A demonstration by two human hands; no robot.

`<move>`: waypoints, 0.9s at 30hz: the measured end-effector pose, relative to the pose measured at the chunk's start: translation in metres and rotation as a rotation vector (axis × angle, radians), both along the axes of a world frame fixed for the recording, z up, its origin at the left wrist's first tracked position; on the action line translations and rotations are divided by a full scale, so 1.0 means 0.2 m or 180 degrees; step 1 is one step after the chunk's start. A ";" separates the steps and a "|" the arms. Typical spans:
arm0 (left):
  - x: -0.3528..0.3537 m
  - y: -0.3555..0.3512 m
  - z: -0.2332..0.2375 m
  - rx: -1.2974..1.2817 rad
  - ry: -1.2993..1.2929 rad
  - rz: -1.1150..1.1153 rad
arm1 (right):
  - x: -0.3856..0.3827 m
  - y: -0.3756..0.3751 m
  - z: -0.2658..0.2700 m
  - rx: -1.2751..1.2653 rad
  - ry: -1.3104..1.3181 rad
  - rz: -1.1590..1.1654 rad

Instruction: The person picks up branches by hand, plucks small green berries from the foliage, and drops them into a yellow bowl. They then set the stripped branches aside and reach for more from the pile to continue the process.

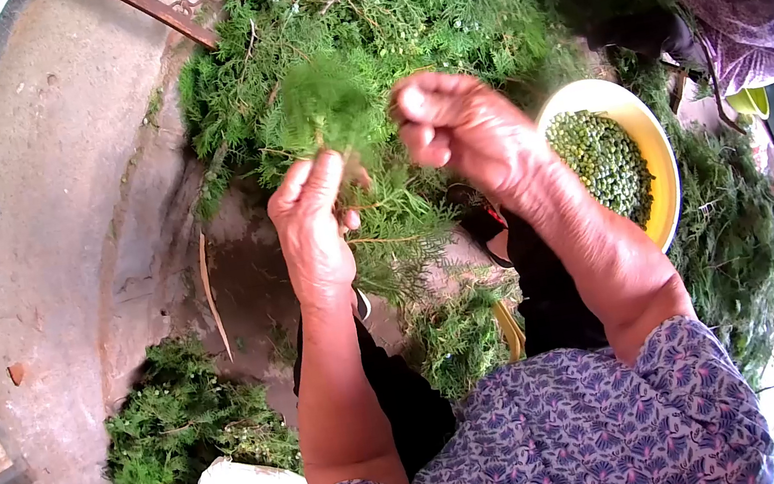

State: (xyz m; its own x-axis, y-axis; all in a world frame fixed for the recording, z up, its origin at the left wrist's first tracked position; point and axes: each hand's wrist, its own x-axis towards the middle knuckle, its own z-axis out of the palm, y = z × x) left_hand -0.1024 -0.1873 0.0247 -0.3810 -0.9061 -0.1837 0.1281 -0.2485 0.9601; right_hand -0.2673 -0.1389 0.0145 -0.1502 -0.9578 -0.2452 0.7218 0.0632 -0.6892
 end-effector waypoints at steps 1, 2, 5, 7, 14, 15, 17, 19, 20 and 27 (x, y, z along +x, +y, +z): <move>0.00 -0.01 0.00 0.0097 0.0173 0.0149 | -0.06 0.03 0.02 0.0019 0.0264 -0.0134; 0.02 -0.04 -0.03 0.0250 0.0445 0.0153 | -0.11 0.08 0.05 0.0254 0.0839 -0.0325; 0.09 -0.09 -0.13 0.0683 0.1174 0.0143 | -0.33 0.23 0.01 0.0566 0.1830 -0.0816; 0.10 -0.11 -0.15 0.1234 0.1940 0.0027 | -0.48 0.43 -0.05 0.0392 0.3215 -0.0876; 0.16 -0.19 -0.21 0.0837 0.3516 -0.1138 | -1.11 1.26 -0.61 0.2330 0.6687 -0.0694; 0.16 -0.19 -0.23 0.0788 0.3705 -0.1127 | -1.15 1.30 -0.63 0.2606 0.6728 -0.0672; 0.16 -0.20 -0.25 0.0755 0.3890 -0.1120 | -1.18 1.35 -0.64 0.2904 0.6753 -0.0644; 0.16 -0.20 -0.25 0.0592 0.4096 -0.1244 | -1.22 1.30 -0.61 0.2221 0.7082 -0.1062; 0.16 -0.19 -0.25 0.0665 0.4145 -0.1160 | -1.22 1.25 -0.60 0.2136 0.6015 -0.1324; 0.17 -0.18 -0.20 0.0698 0.4332 -0.1313 | -1.06 1.11 -0.46 0.3763 0.7391 0.0177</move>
State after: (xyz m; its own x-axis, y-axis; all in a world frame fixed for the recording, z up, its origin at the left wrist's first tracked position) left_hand -0.0690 -0.2239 -0.0155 -0.5941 -0.6916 0.4109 0.7814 -0.6174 0.0907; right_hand -0.4788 0.0828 -0.0765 -0.7538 -0.6568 0.0208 -0.6233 0.7246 0.2940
